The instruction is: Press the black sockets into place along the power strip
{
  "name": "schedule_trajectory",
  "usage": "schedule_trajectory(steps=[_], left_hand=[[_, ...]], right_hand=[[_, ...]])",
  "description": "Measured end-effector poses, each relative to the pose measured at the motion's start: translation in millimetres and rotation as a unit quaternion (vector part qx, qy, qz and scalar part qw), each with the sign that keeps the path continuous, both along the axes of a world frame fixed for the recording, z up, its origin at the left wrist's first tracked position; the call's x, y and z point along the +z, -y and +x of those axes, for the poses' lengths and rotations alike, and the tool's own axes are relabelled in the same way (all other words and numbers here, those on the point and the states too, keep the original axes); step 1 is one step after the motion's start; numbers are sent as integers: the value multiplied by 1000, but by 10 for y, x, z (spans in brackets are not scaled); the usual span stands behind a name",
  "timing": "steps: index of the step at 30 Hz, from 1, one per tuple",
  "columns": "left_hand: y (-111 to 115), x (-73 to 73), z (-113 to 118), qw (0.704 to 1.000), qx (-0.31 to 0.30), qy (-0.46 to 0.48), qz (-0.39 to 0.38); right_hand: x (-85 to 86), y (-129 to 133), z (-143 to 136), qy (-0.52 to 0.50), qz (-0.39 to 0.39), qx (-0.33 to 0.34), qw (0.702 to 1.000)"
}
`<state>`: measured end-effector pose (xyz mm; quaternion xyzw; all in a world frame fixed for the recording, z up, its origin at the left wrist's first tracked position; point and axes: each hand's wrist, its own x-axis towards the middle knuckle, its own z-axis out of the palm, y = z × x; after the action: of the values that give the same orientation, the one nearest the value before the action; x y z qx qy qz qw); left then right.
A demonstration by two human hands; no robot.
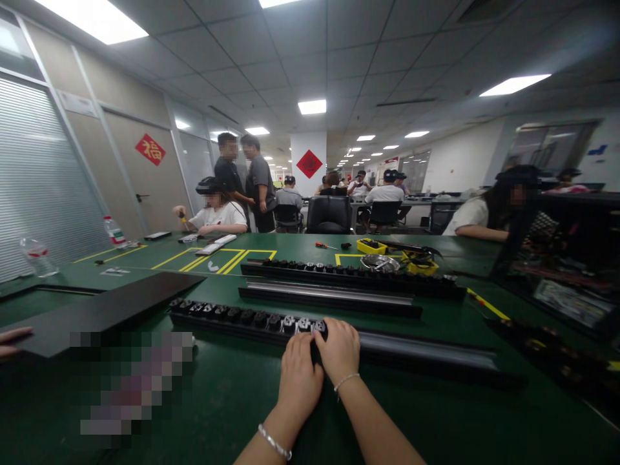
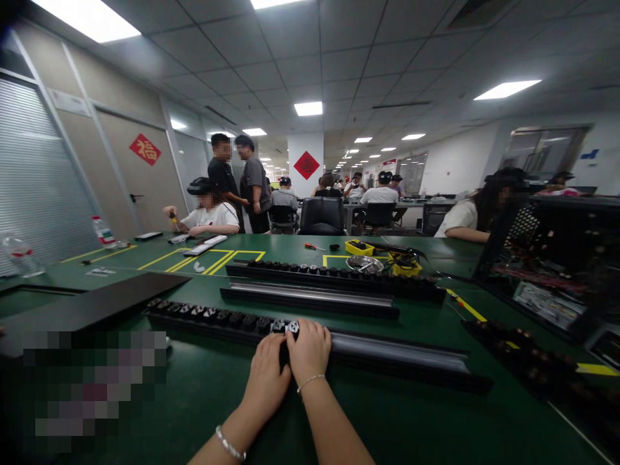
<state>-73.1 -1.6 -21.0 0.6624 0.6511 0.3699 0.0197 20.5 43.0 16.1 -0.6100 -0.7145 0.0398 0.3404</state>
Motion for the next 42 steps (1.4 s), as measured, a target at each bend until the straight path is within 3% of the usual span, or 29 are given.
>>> schedule_trajectory(steps=[13,42], left_hand=[[29,102,6,1000,-3,-5,-28],[7,46,-27,1000,-8,-12,-11]], right_hand=[[-81,-53,17,24,6,2,1000],[-69,-64,52,26,14,2,1000]])
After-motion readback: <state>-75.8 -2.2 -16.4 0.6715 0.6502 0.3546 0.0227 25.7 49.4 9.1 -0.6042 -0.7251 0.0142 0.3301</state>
